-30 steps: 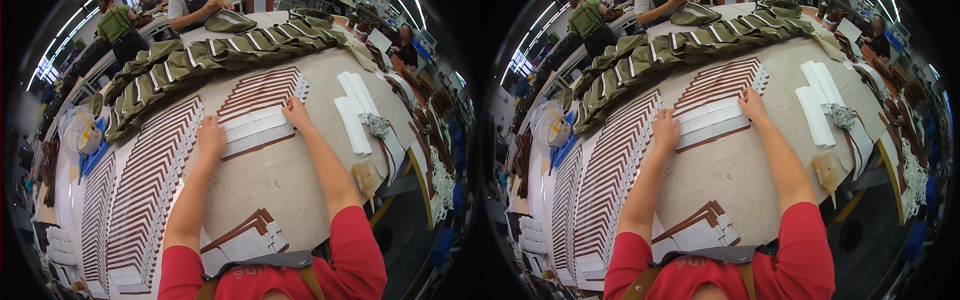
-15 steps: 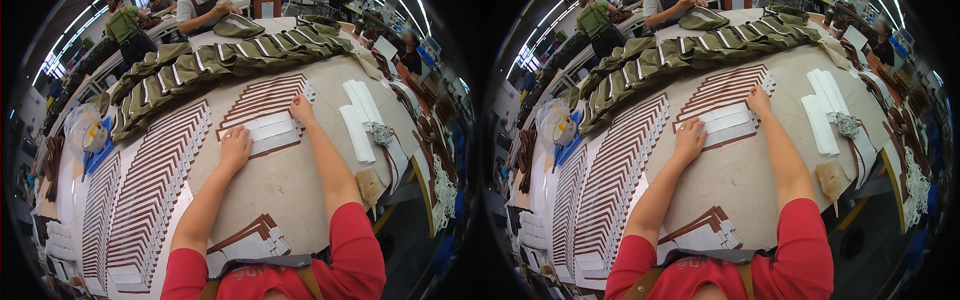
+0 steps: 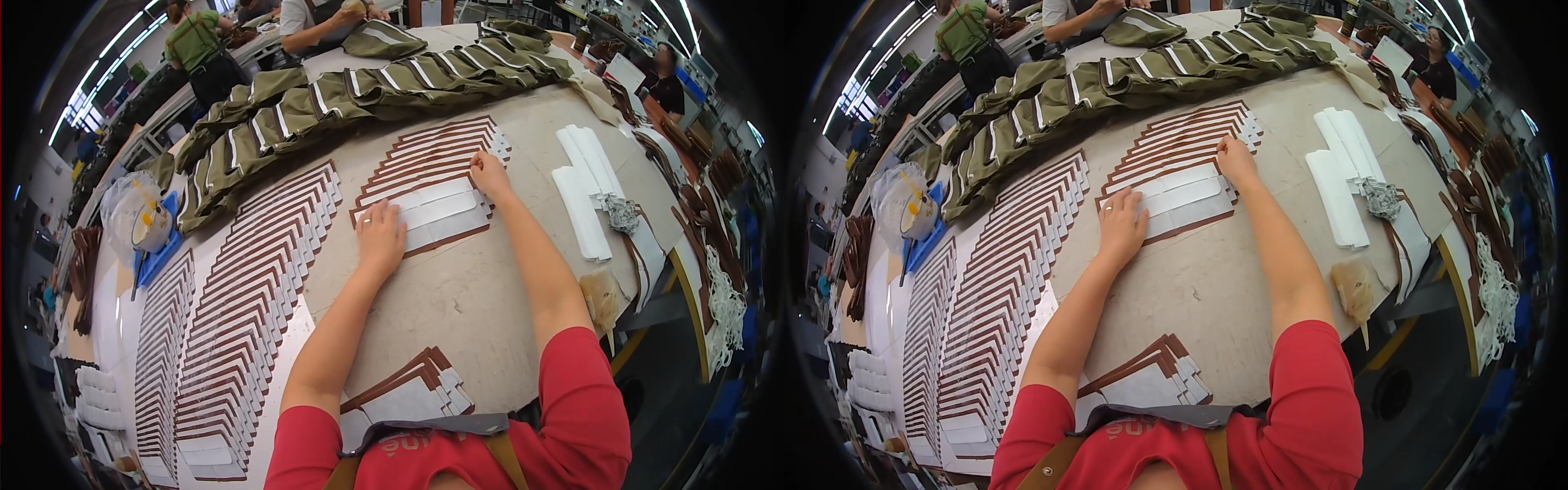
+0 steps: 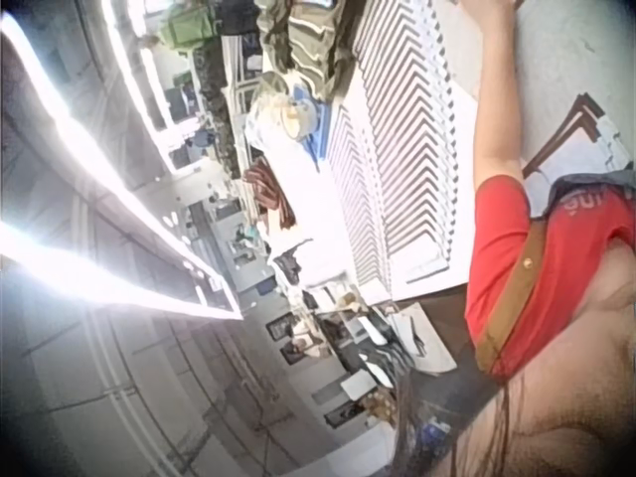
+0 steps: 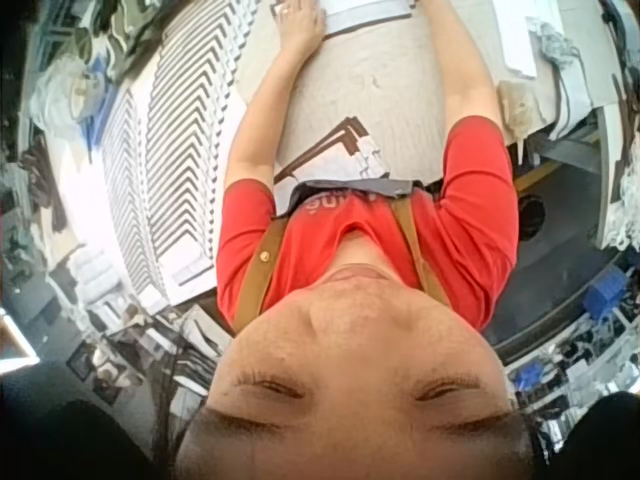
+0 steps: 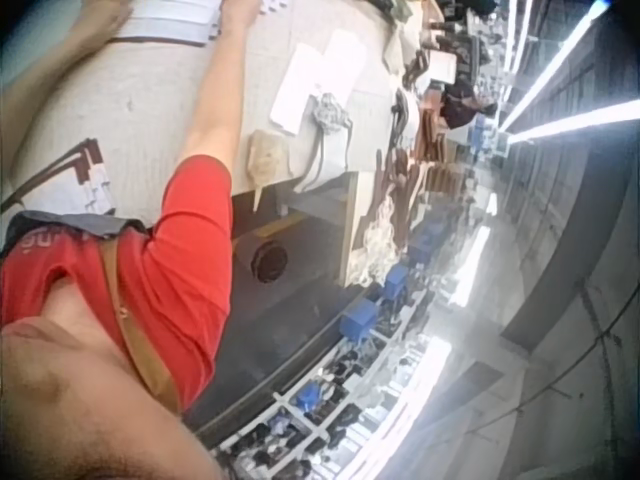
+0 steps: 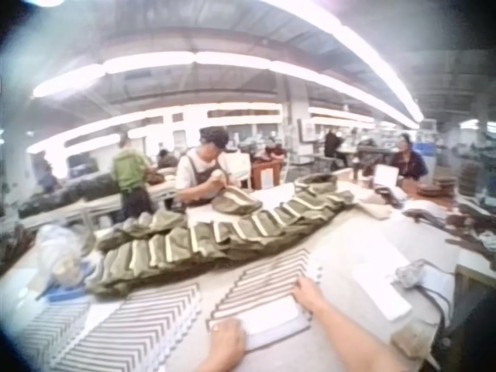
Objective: The person assembles face masks by applying glue to white filter inserts and attaching them to brown mask frames. They work at a table in a factory setting, handling materials one by one and stacking the completed units.
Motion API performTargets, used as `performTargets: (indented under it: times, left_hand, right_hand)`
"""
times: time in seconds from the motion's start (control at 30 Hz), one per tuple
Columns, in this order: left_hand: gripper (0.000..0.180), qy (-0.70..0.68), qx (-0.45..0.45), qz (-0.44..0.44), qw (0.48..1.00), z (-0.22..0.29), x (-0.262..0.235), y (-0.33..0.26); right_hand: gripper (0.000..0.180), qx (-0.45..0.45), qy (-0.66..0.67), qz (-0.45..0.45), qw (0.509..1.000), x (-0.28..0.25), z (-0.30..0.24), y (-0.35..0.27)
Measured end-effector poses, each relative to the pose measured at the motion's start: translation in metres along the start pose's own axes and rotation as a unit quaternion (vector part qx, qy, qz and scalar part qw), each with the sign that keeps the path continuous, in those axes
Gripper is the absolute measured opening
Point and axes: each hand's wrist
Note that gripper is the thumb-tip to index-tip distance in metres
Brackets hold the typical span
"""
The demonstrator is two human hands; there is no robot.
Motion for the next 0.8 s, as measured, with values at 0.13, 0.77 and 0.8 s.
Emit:
performTargets:
  times: [0.13, 0.77, 0.8]
  left_hand:
    - [0.040, 0.029, -0.120, 0.056, 0.991, -0.022, -0.010, 0.005]
    - [0.017, -0.058, -0.159, 0.007, 0.986, -0.069, -0.014, 0.029]
    - [0.018, -0.052, -0.166, -0.003, 0.985, -0.068, -0.014, 0.030]
  right_hand:
    - [0.013, -0.046, 0.037, 0.034, 0.998, 0.001, -0.008, -0.011]
    - [0.026, -0.067, 0.059, 0.003, 0.996, 0.008, -0.006, -0.032]
    - [0.025, -0.063, 0.060, 0.005, 0.996, 0.007, -0.006, -0.033]
Point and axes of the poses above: each hand's wrist, its own y-axis towards the middle knuckle, its own x-axis out of the palm, z = x × y, and after that the axes turned 12 degrees about -z, right-handed
